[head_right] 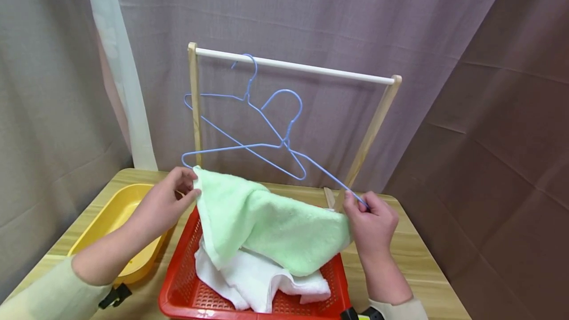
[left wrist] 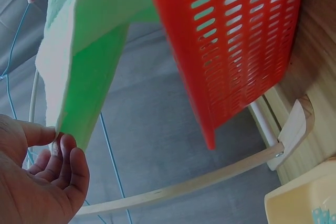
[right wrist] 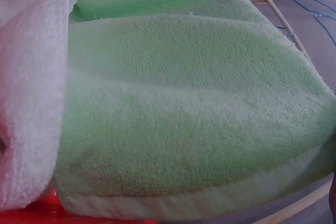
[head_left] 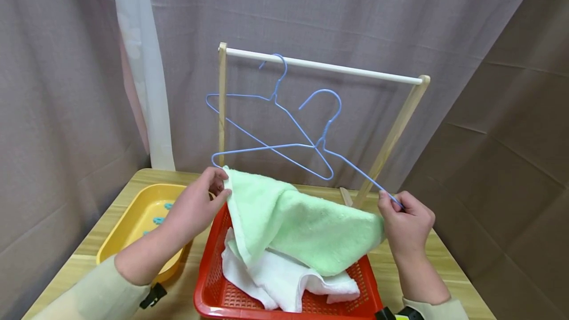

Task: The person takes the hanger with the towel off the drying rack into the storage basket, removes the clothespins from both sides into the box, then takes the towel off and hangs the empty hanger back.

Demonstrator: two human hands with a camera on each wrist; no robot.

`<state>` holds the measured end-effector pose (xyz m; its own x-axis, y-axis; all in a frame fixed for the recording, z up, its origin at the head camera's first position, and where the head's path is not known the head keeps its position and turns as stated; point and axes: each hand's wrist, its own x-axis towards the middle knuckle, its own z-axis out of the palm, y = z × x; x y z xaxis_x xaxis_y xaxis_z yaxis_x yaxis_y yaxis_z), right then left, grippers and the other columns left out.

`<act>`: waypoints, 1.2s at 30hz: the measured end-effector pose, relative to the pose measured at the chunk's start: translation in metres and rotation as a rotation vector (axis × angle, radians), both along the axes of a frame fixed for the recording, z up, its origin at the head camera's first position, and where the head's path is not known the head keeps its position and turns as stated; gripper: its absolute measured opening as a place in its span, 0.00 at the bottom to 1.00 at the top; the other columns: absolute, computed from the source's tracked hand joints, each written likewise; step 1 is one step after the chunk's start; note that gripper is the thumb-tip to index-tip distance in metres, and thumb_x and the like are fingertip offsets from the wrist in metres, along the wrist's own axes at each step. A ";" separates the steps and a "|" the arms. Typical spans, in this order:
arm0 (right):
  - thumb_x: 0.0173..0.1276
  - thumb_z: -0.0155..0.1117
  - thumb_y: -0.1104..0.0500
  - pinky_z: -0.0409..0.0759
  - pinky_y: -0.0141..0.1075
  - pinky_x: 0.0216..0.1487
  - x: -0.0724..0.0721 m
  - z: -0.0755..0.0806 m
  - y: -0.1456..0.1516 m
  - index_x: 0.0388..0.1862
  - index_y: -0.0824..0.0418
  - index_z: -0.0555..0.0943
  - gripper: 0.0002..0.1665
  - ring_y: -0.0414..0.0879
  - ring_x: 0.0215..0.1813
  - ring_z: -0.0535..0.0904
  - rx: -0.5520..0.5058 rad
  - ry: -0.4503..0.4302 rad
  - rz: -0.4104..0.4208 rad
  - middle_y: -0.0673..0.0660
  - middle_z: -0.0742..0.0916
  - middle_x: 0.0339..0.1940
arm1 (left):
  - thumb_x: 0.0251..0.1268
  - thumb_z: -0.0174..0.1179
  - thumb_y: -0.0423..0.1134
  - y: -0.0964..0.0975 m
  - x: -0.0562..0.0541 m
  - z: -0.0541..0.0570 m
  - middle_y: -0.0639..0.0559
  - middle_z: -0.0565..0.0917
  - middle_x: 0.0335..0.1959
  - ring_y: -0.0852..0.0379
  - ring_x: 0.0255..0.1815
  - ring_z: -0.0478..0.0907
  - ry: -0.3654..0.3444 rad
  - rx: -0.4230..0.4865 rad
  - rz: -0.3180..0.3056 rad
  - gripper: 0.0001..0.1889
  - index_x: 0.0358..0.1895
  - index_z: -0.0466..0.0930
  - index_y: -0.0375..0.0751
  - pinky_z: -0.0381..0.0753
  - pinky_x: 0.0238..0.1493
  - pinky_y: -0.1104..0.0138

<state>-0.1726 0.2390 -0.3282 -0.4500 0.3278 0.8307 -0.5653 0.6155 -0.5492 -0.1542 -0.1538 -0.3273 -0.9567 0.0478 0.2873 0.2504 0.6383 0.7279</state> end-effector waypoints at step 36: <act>0.55 0.70 0.68 0.54 0.29 0.19 -0.007 -0.002 -0.001 0.08 0.60 0.68 0.23 0.33 0.16 0.59 0.005 -0.007 0.039 0.45 0.67 0.09 | 0.67 0.64 0.38 0.011 0.017 -0.023 0.57 0.76 0.31 0.58 0.31 0.74 -0.068 -0.049 -0.032 0.14 0.52 0.74 0.47 0.76 0.35 0.64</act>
